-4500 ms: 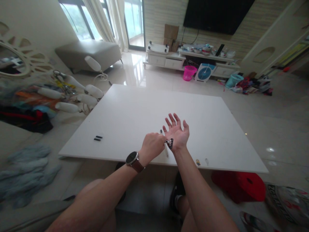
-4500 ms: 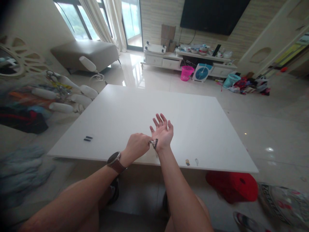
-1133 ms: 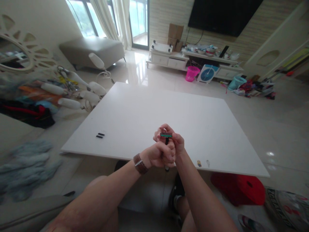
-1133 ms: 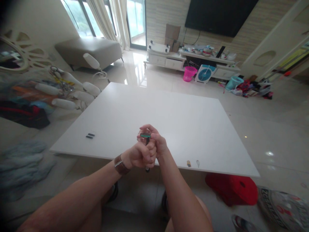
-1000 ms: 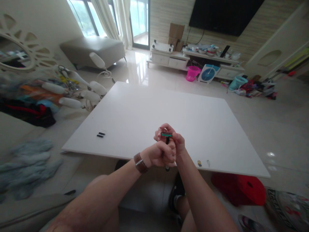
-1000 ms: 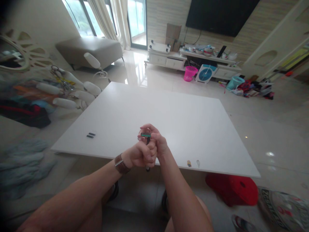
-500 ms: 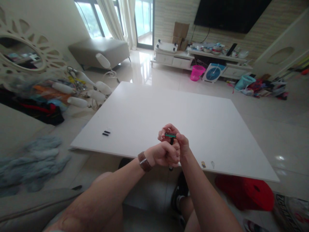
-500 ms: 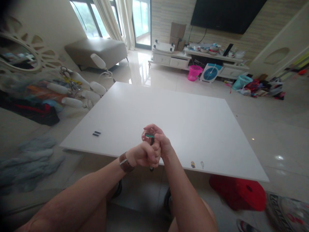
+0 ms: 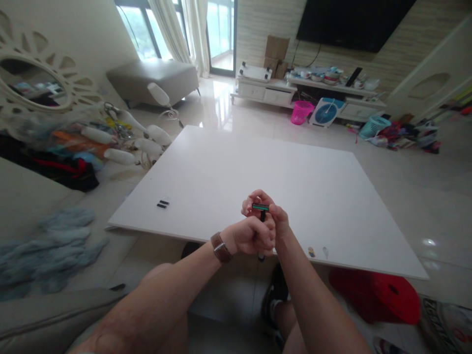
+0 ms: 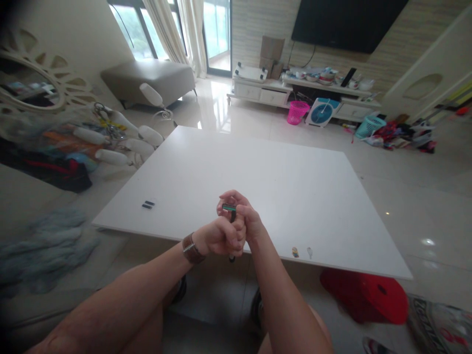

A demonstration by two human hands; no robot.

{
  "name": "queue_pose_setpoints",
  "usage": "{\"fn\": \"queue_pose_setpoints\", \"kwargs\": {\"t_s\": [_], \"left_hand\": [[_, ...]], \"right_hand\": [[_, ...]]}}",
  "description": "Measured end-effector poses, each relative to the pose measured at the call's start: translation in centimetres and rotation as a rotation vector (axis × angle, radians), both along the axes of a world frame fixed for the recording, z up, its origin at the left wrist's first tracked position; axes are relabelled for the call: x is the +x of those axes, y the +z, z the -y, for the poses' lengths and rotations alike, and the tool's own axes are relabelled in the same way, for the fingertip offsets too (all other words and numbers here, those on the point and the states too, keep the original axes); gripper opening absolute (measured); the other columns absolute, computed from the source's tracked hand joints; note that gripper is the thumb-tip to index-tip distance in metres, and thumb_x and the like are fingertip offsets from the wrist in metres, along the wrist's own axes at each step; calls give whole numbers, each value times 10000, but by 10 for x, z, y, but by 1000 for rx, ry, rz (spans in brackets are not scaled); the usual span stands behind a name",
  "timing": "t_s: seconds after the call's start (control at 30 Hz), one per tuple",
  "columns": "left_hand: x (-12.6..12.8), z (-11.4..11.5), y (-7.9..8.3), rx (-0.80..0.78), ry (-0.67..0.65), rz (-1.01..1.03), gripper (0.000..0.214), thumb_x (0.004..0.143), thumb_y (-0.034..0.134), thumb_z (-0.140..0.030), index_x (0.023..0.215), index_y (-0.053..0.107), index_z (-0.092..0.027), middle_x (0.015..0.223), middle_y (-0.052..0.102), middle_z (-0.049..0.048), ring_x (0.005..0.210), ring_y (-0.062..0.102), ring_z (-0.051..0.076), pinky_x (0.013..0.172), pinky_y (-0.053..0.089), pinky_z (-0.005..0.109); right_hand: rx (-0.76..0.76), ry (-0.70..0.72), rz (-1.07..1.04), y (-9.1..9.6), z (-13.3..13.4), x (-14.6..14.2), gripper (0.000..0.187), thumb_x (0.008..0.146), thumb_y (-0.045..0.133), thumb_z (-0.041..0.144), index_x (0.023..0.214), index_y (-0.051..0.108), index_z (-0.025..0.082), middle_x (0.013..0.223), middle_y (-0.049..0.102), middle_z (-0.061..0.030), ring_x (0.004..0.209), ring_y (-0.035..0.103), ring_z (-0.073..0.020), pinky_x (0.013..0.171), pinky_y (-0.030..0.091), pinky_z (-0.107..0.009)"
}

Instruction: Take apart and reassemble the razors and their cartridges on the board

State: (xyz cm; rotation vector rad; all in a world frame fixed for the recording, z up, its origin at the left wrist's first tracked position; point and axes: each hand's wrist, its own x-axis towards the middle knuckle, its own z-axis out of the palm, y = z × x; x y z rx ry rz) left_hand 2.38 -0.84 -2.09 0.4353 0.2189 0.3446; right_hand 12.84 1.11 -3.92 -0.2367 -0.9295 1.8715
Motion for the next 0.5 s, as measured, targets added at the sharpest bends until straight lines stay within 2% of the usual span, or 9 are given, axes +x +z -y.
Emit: {"fn": "queue_pose_setpoints", "kwargs": {"t_s": [0.5], "left_hand": [[0, 0, 2, -11, -1, -25, 512, 484, 642, 13, 529, 167, -174, 426, 225, -80, 330, 211, 33, 393, 124, 216]], "right_hand": [[-22, 16, 11, -2, -1, 1, 465, 722, 751, 512, 1062, 674, 205, 832, 637, -36, 795, 558, -175, 731, 443, -291]]}}
